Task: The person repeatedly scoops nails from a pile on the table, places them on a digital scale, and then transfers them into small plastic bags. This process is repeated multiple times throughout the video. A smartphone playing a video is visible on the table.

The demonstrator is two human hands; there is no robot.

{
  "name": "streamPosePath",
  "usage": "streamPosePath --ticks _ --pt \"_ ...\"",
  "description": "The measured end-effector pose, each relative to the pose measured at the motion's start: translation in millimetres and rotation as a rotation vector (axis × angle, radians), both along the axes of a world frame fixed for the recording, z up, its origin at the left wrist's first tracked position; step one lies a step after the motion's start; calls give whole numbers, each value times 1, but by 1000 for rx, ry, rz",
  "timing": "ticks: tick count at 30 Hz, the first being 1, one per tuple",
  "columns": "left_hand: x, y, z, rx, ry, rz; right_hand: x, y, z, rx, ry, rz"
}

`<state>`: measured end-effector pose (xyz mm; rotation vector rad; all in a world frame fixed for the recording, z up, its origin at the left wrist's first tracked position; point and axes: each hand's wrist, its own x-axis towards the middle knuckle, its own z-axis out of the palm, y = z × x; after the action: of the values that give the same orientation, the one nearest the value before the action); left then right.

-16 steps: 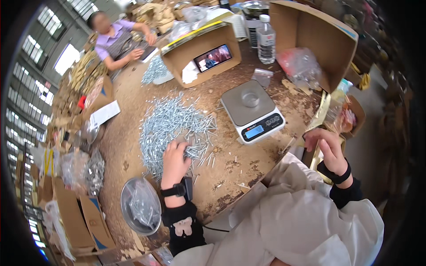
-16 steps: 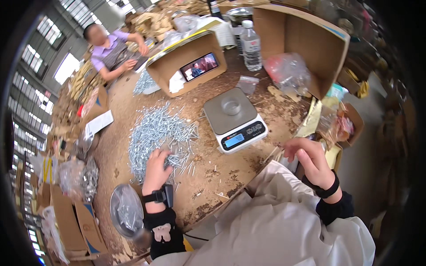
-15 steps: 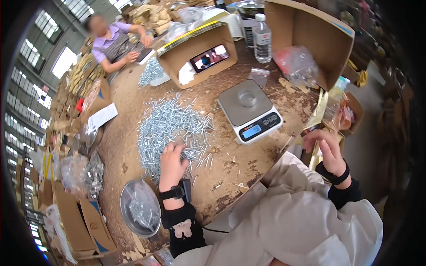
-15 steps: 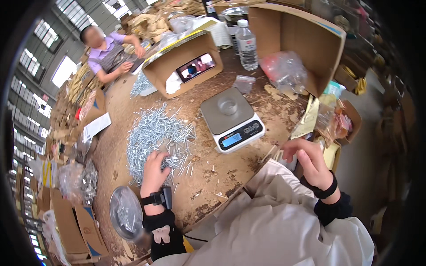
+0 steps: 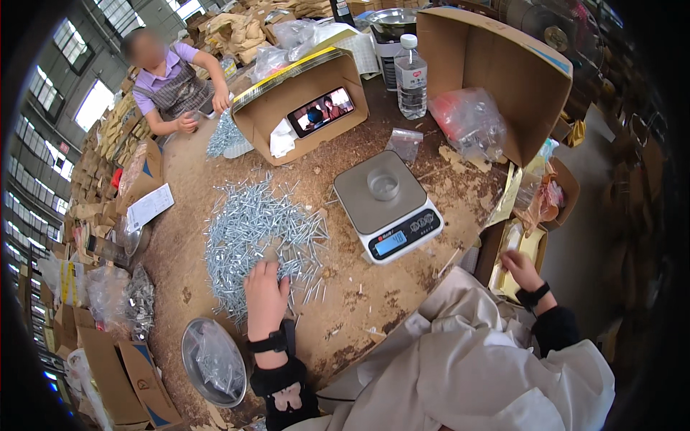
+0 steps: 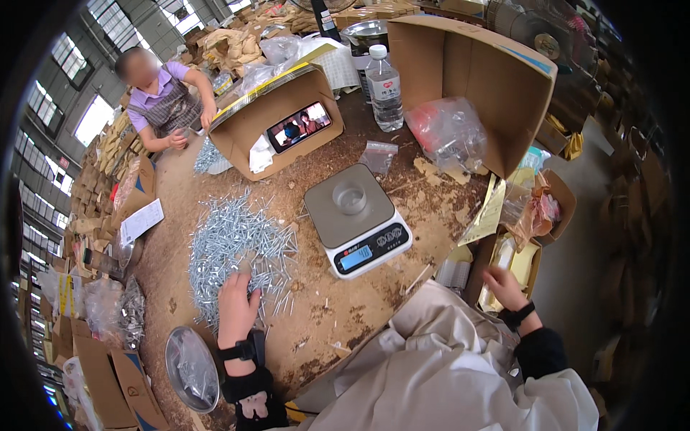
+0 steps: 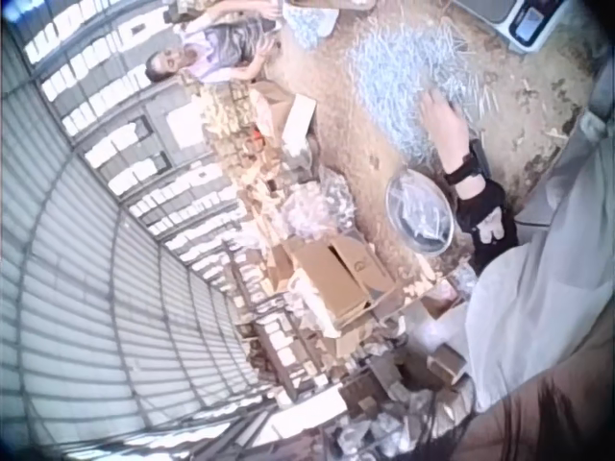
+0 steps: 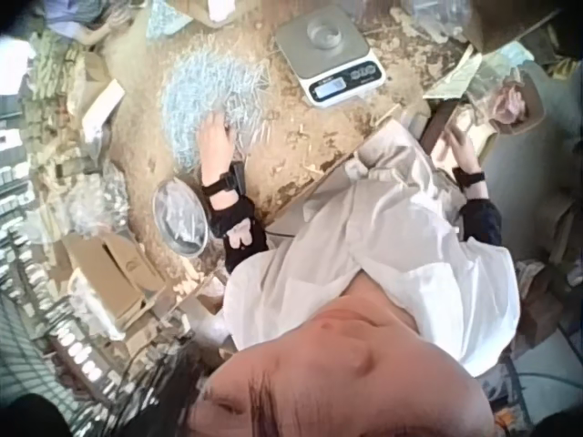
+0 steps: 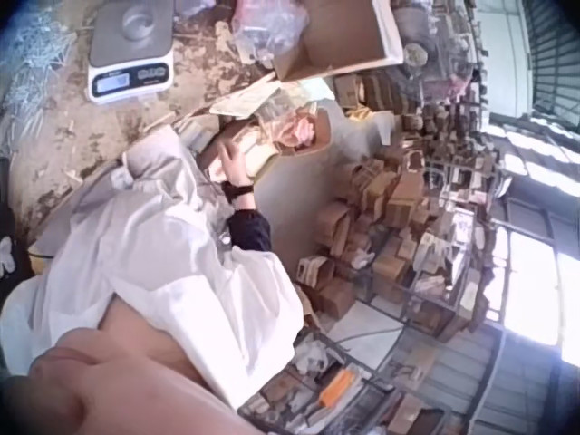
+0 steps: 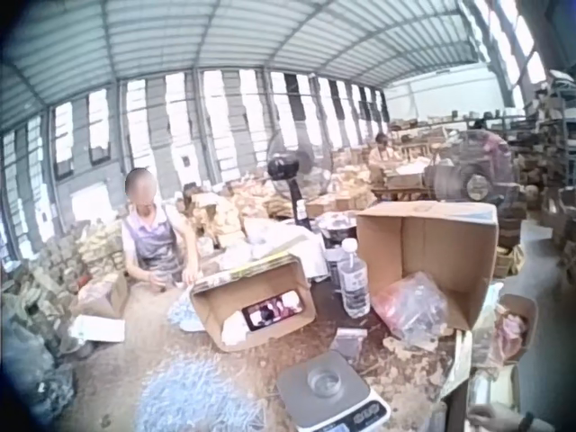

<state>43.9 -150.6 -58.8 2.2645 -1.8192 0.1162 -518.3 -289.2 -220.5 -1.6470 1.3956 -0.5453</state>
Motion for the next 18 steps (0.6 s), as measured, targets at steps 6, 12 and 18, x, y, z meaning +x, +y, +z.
streamPosePath --ticks 6,12,18 --pt "-6 0 1 21 8 37 -135 163 -211 330 481 235" --pt "-2 -2 7 45 78 50 -64 159 -205 587 447 23" --pt "-7 -6 14 83 184 98 -28 120 -183 596 465 -21"
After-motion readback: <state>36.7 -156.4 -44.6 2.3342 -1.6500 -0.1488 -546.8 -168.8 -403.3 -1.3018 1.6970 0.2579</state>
